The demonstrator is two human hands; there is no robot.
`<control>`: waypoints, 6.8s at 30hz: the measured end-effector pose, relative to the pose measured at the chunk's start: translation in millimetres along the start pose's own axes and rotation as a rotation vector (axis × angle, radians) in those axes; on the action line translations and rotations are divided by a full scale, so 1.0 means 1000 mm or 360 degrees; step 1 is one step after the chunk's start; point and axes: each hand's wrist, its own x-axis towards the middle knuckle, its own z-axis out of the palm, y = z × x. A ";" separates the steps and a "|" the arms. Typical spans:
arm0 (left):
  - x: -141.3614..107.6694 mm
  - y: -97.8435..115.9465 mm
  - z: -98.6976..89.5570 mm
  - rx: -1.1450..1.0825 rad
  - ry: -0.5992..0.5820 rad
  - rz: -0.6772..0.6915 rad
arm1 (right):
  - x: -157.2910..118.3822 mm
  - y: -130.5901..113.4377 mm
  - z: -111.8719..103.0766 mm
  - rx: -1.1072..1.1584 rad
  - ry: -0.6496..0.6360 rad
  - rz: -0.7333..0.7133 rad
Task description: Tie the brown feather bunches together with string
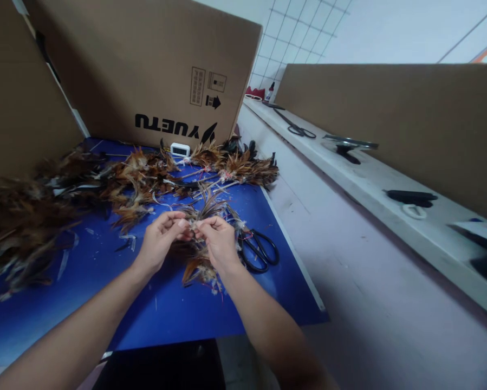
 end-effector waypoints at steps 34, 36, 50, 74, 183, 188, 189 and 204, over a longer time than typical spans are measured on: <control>-0.002 -0.004 -0.003 0.1118 -0.0029 0.1194 | 0.003 -0.007 -0.014 -0.0186 -0.0317 0.0259; -0.002 -0.002 -0.002 0.1126 -0.0014 0.1164 | 0.003 -0.007 -0.016 -0.0188 -0.0357 0.0252; 0.000 -0.016 -0.004 0.1083 -0.0015 0.1009 | 0.007 0.002 -0.025 -0.0891 -0.0459 -0.0338; -0.002 -0.005 0.004 0.0415 -0.0008 0.0415 | 0.004 0.000 -0.020 -0.0479 -0.0493 -0.0149; -0.002 0.009 -0.084 0.0519 -0.0449 -0.0004 | -0.015 0.040 0.023 -0.1596 -0.0727 -0.1053; -0.003 0.010 -0.082 0.0415 -0.0373 -0.0087 | -0.016 0.040 0.024 -0.1538 -0.0683 -0.1063; -0.003 0.010 -0.082 0.0379 -0.0362 -0.0112 | -0.016 0.041 0.024 -0.1549 -0.0685 -0.1100; -0.005 0.010 -0.082 0.0036 -0.0144 -0.0468 | -0.011 0.047 0.018 -0.2014 -0.0717 -0.1893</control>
